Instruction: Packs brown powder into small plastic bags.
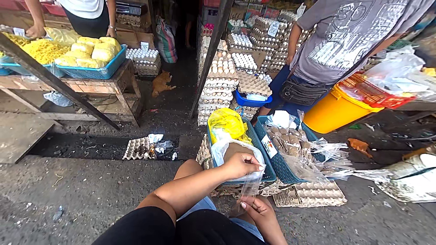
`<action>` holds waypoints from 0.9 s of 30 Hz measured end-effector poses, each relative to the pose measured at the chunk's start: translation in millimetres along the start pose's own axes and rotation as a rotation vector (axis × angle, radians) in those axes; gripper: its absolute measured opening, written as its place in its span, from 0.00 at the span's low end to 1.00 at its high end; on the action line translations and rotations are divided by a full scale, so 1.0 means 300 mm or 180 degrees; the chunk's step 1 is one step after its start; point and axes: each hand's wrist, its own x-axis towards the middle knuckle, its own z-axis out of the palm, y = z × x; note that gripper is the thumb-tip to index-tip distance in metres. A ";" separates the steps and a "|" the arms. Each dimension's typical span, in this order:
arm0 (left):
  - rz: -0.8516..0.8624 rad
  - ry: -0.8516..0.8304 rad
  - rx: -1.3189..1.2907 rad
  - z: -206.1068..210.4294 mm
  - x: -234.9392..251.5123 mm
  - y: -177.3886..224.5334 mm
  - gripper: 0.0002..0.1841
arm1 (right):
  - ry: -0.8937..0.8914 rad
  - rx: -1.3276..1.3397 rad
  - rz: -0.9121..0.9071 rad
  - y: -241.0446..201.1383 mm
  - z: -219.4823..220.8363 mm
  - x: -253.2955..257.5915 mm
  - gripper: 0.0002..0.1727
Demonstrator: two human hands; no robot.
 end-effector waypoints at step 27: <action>-0.0145 0.0231 0.0354 -0.043 0.012 0.020 0.07 | -0.0178 0.0013 0.0084 0.009 -0.024 0.019 0.08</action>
